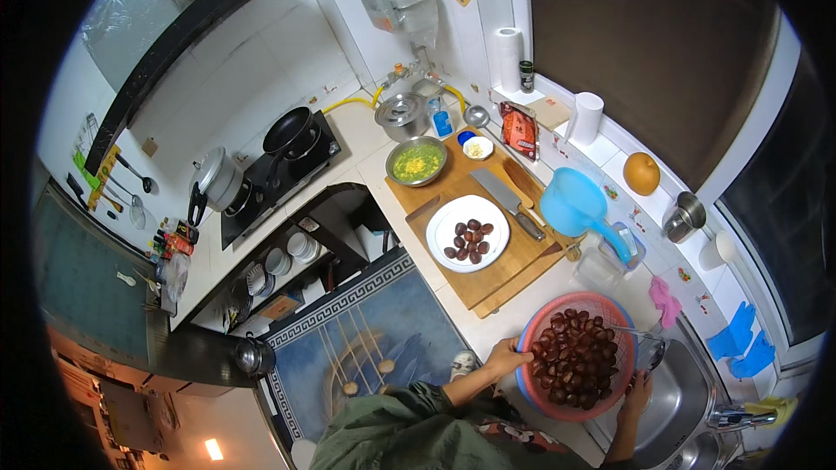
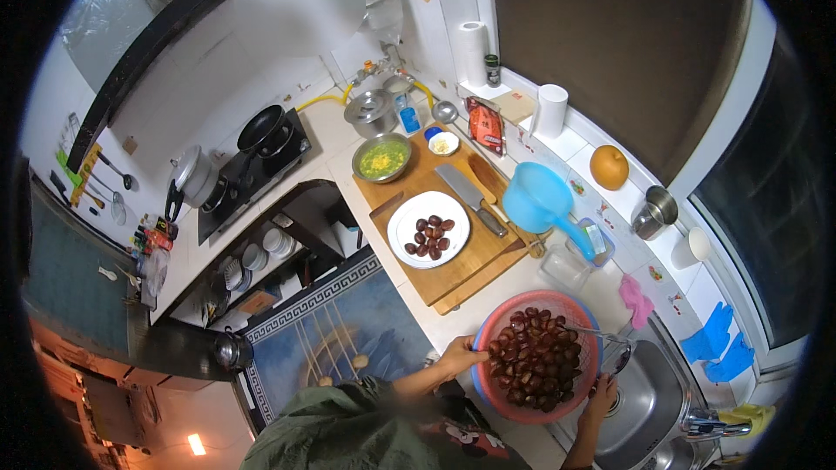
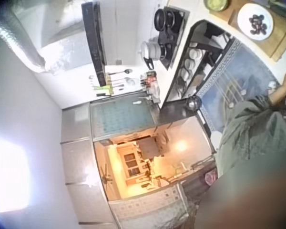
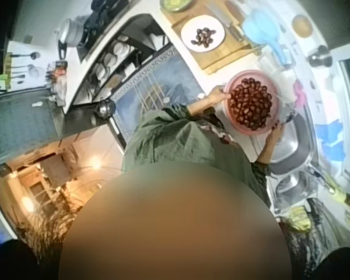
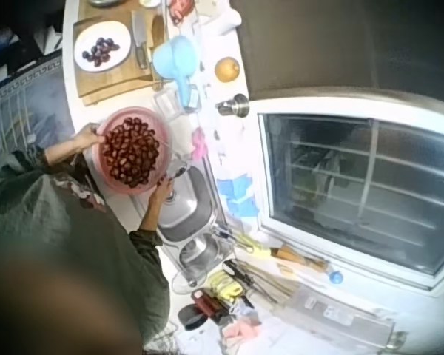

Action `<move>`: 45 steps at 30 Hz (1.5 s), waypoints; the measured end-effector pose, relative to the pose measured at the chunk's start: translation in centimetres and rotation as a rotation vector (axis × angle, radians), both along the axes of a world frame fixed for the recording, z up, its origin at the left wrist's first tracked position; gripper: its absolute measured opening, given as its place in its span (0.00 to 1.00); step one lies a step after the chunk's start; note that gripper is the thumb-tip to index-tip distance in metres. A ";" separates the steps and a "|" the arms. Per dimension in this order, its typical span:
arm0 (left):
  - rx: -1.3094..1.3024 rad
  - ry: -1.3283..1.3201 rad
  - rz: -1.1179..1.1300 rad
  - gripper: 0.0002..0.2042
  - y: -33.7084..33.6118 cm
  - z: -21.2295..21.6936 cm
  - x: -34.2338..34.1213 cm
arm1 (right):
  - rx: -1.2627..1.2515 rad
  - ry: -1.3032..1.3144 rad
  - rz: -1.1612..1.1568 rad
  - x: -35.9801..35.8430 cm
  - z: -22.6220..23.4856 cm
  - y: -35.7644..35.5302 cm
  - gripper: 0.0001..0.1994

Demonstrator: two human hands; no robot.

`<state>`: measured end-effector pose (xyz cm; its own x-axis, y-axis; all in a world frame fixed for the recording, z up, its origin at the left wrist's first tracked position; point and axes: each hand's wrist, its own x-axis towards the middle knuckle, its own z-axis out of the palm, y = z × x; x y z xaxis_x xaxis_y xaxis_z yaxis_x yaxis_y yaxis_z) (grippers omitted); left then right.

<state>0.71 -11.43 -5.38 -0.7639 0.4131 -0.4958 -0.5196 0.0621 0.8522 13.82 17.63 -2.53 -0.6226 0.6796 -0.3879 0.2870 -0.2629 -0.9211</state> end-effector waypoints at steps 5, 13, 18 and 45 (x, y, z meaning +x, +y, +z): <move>0.012 -0.098 0.093 0.11 -4.7 6.2 0.0 | 0.088 0.030 0.071 -1.3 2.7 -3.0 0.12; 0.211 -0.008 0.304 0.09 -19.0 7.6 -1.2 | 0.150 0.050 0.267 -7.6 13.2 -12.7 0.13; 0.086 -0.004 0.361 0.06 -29.5 9.5 -3.7 | 0.394 -0.112 0.699 -11.7 18.5 -19.6 0.12; 0.401 0.064 0.983 0.12 -50.7 3.5 -14.3 | 0.836 0.433 2.024 -49.1 17.3 -57.2 0.23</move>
<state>-13.60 -62.17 -1.88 -0.8707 -0.2755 -0.4074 -0.1422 -0.6521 0.7447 -35.28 -39.59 14.78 -0.4369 -0.8902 -0.1291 -0.6000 0.3953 -0.6955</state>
